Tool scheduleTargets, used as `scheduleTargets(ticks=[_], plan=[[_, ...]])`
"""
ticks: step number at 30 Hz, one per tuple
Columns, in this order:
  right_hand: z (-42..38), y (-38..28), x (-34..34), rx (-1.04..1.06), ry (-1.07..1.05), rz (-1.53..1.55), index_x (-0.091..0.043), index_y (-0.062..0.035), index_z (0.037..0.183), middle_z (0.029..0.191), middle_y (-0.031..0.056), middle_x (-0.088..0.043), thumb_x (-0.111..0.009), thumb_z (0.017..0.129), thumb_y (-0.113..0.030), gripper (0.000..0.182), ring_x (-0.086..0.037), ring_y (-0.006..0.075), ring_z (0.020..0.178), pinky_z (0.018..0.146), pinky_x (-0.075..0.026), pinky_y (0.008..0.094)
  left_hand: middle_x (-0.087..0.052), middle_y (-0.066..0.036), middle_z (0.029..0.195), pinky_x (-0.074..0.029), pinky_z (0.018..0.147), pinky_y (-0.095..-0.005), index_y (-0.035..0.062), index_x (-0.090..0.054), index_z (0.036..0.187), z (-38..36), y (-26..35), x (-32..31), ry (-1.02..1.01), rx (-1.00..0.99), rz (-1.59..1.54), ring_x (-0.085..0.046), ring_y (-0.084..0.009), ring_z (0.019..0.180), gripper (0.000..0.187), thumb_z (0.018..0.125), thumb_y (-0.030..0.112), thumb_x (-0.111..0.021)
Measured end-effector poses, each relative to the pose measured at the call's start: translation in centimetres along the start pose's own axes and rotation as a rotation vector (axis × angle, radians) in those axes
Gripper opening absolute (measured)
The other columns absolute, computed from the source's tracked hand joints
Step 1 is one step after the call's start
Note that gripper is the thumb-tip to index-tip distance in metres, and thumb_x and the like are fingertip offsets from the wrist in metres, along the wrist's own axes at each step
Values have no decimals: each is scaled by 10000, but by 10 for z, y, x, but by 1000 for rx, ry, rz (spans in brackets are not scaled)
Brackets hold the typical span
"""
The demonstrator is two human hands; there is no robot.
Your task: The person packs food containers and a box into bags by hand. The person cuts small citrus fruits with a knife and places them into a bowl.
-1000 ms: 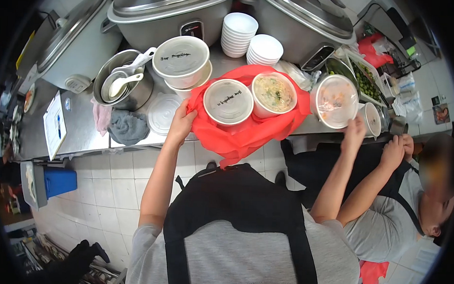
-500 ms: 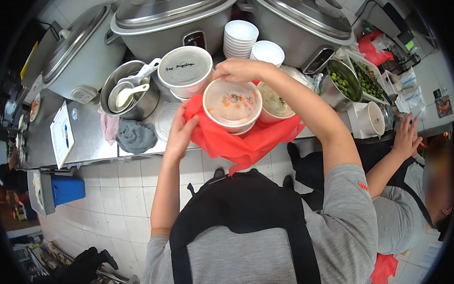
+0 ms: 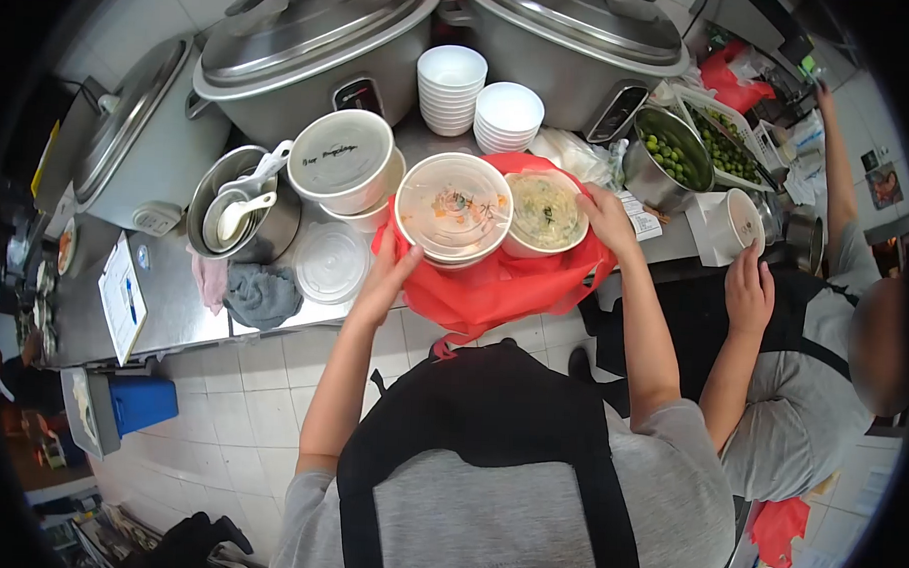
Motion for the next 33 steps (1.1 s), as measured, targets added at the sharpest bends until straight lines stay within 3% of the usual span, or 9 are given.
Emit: scheduleTargets(ticks=[4,6,9,16,18,21,23,26,33], plan=[[-6,13,28,107,454,-32,-569,27,902,801,235,-583,-484,886,-197,240,-583,350,750,666,-436,385,-396,-169,1321,-286,1014,-343,10,-299,1346,24,16,8,-15,-16,84,-372,-235,1229,640,855,332,-553],[11,10,52,-112,314,-62,-581,41,946,818,160,-626,-485,897,-187,252,-601,249,776,716,-447,339,-535,-135,1150,-402,879,-297,-3,-403,1273,26,22,7,51,-57,51,-514,-183,1030,551,856,319,-563],[28,-17,59,277,490,-208,-531,31,792,716,226,-541,-481,889,-180,237,-542,341,647,614,-422,372,-583,-41,860,-383,573,-190,-15,-465,1189,32,25,6,57,16,76,-508,-77,682,491,857,331,-570],[63,-51,103,400,569,-168,-577,13,846,727,212,-567,-495,873,-183,213,-575,359,678,605,-428,382,-585,-89,973,-441,699,-234,-43,-431,1221,42,35,-11,97,-30,96,-547,-118,821,534,848,303,-593],[61,-55,111,179,452,-166,-584,7,851,745,211,-571,-494,866,-160,190,-568,364,692,617,-434,372,-558,-134,1096,-433,841,-277,-63,-396,1252,41,36,-14,164,-172,26,-539,-157,973,585,831,277,-620],[66,-17,100,136,240,-332,-586,17,825,679,156,-581,-496,867,-144,189,-563,276,627,595,-426,334,-439,-187,1264,-362,965,-314,-66,-257,1329,36,41,-26,138,-173,53,-448,-221,1155,741,799,261,-656],[50,-23,104,26,170,98,-582,28,796,652,60,-573,-498,873,-131,195,-520,140,614,583,-405,286,-290,-216,1374,-269,1038,-336,-44,-124,1378,41,36,-28,94,-220,210,-310,-263,1274,829,792,235,-641],[27,-39,107,96,111,181,-573,-15,806,707,-52,-523,-489,896,-118,160,-438,30,653,591,-361,197,-247,-208,1399,-246,1049,-330,-17,-117,1390,52,27,-31,108,-184,92,-277,-259,1292,764,816,208,-569],[27,57,133,-36,531,334,-613,9,864,753,31,-622,-531,864,-106,142,-553,89,713,664,-436,230,-198,-186,1435,-191,1064,-317,24,-111,1406,93,29,-42,108,-194,53,-235,-250,1313,655,894,249,-449]])
Point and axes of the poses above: each hand's wrist, its own z-axis towards the middle knuckle, its own x-axis out of the back of the hand, y = z × x, the point moved 2 cm from there along z, towards the middle knuckle
